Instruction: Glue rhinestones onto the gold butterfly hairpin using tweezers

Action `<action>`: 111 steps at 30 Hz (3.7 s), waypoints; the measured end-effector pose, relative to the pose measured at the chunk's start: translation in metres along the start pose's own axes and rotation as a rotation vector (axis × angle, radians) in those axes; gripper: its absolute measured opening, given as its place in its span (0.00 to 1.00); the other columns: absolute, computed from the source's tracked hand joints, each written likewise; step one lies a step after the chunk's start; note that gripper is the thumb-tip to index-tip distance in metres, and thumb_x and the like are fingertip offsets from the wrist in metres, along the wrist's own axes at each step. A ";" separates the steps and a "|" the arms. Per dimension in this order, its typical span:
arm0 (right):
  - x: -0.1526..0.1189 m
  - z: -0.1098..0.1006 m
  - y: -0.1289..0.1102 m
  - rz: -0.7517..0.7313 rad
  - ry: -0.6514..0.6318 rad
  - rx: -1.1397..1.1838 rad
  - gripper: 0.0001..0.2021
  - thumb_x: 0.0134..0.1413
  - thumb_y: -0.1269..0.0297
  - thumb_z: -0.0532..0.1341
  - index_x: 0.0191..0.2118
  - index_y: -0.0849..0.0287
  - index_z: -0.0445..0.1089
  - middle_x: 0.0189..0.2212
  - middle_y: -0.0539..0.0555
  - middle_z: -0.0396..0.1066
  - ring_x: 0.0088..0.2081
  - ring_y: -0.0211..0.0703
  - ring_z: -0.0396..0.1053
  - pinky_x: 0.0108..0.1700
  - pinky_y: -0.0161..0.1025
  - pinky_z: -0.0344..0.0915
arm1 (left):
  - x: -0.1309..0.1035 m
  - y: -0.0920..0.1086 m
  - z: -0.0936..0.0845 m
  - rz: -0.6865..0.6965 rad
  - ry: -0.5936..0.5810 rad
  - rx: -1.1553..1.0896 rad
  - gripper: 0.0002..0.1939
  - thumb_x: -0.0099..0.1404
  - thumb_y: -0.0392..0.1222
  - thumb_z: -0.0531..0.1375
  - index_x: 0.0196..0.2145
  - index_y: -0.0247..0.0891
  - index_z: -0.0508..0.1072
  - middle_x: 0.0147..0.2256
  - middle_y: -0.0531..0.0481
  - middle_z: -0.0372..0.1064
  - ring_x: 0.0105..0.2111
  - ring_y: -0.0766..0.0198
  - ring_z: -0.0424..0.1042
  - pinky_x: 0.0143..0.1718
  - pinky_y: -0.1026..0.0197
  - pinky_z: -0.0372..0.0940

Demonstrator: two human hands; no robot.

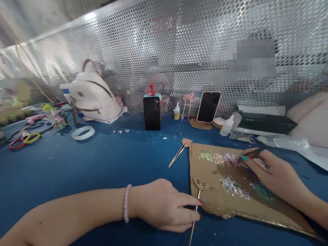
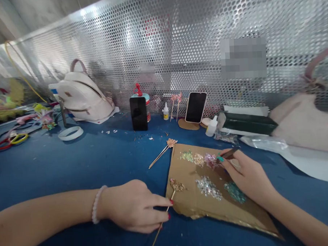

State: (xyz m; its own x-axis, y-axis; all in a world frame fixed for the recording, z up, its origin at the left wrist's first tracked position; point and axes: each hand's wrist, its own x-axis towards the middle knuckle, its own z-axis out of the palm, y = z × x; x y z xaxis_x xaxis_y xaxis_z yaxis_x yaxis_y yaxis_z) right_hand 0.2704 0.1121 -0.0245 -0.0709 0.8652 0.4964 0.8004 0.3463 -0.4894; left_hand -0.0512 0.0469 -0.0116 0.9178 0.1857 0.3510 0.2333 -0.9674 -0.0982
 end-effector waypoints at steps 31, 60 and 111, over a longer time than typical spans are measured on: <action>0.000 0.002 0.012 0.104 -0.061 0.095 0.12 0.60 0.61 0.57 0.47 0.61 0.66 0.41 0.54 0.70 0.36 0.39 0.70 0.37 0.42 0.70 | 0.002 0.002 -0.006 0.054 -0.139 -0.011 0.12 0.72 0.41 0.47 0.45 0.38 0.67 0.49 0.49 0.70 0.23 0.66 0.70 0.17 0.59 0.61; 0.001 0.002 0.015 0.107 -0.016 -0.018 0.12 0.60 0.60 0.57 0.45 0.61 0.67 0.39 0.53 0.70 0.35 0.38 0.70 0.37 0.41 0.70 | 0.003 0.001 -0.006 0.042 -0.157 -0.047 0.12 0.71 0.41 0.47 0.45 0.37 0.67 0.50 0.46 0.69 0.23 0.66 0.70 0.17 0.59 0.59; 0.001 0.002 0.012 0.093 -0.016 -0.023 0.11 0.60 0.60 0.57 0.43 0.62 0.68 0.37 0.52 0.70 0.34 0.37 0.70 0.36 0.40 0.69 | 0.001 0.000 -0.006 0.030 -0.135 -0.052 0.12 0.71 0.41 0.47 0.45 0.38 0.67 0.50 0.47 0.69 0.24 0.66 0.71 0.19 0.60 0.60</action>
State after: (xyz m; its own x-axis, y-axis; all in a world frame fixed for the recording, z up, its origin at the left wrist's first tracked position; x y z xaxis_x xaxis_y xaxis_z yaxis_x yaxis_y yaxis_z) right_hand 0.2784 0.1178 -0.0316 -0.0050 0.8989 0.4381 0.8176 0.2559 -0.5158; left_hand -0.0519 0.0465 -0.0056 0.9597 0.1746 0.2203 0.1914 -0.9799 -0.0570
